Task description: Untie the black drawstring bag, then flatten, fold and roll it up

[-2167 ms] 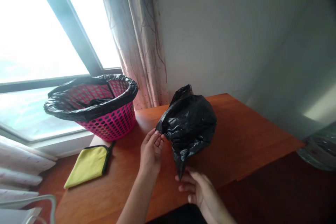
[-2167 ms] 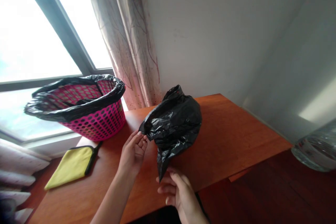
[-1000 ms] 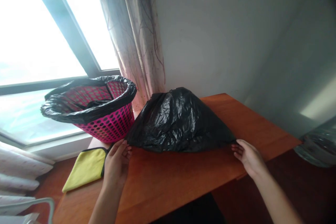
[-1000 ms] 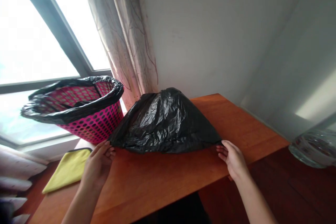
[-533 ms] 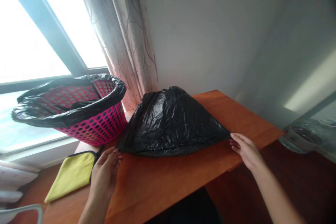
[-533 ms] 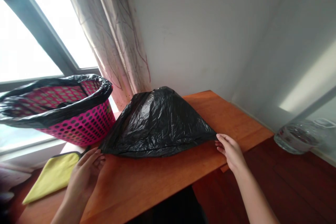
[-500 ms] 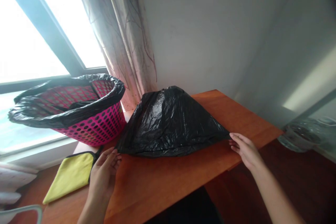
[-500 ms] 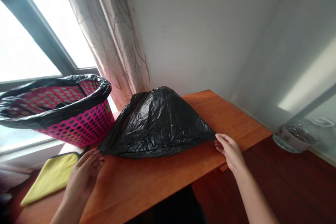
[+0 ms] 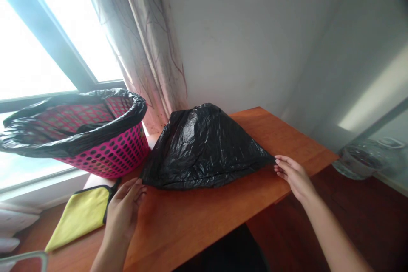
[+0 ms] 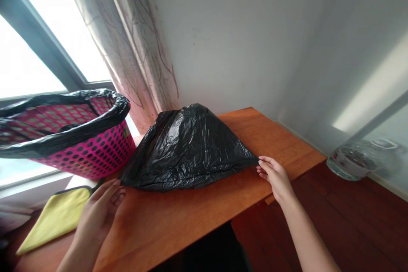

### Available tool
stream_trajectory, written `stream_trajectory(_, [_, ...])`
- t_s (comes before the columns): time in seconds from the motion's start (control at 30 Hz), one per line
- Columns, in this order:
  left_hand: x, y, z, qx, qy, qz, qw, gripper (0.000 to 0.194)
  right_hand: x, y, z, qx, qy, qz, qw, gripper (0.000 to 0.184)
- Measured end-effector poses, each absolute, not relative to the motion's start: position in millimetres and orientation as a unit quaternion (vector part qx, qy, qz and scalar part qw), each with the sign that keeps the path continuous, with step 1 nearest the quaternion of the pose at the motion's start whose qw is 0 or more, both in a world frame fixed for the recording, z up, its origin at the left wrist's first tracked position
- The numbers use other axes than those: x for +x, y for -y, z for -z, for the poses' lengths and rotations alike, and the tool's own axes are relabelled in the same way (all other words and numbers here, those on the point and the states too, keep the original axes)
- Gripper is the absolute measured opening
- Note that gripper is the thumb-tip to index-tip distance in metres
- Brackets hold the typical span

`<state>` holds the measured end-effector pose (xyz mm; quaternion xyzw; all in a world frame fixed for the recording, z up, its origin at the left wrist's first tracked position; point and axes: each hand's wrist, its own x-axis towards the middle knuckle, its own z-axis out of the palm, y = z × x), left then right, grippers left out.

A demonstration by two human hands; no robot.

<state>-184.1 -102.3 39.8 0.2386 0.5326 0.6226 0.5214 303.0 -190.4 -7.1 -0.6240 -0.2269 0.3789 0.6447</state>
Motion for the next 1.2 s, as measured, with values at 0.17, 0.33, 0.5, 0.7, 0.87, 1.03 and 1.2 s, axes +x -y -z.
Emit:
stream_trajectory(0.17, [-159.1, 51.9, -51.8, 0.217, -0.492, -0.659, 0.526, 0.014, 325.5, 126.3, -25.4, -0.594, 0.264, -0.361, 0.669, 0.03])
stream_trajectory(0.33, [-128.9, -2.5, -83.5, 0.228, -0.457, -0.678, 0.528, 0.013, 355.2, 62.9, -93.0, -0.57, 0.294, -0.35, 0.683, 0.024])
stream_trajectory(0.5, [-125.7, 20.0, -105.4, 0.272, -0.372, -0.733, 0.5, 0.027, 371.0, 94.7, -122.4, -0.468, 0.349, -0.235, 0.777, 0.038])
stream_trajectory(0.7, [-159.0, 85.8, -58.0, 0.293, -0.501, -0.637, 0.507, 0.047, 349.6, 174.4, -39.1, -0.597, 0.283, -0.332, 0.673, 0.044])
stream_trajectory(0.87, [-184.4, 114.4, -41.4, 0.347, -0.626, -0.523, 0.462, 0.054, 334.1, 208.3, 3.3, -0.673, 0.281, -0.356, 0.585, 0.056])
stream_trajectory(1.03, [-202.9, 130.5, -33.7, 0.401, -0.662, -0.452, 0.444, 0.058, 331.4, 230.6, 7.8, -0.704, 0.306, -0.359, 0.531, 0.068])
stream_trajectory(1.2, [-217.1, 144.8, -18.6, 0.429, -0.643, -0.417, 0.478, 0.057, 330.4, 255.1, 16.3, -0.728, 0.316, -0.363, 0.489, 0.067])
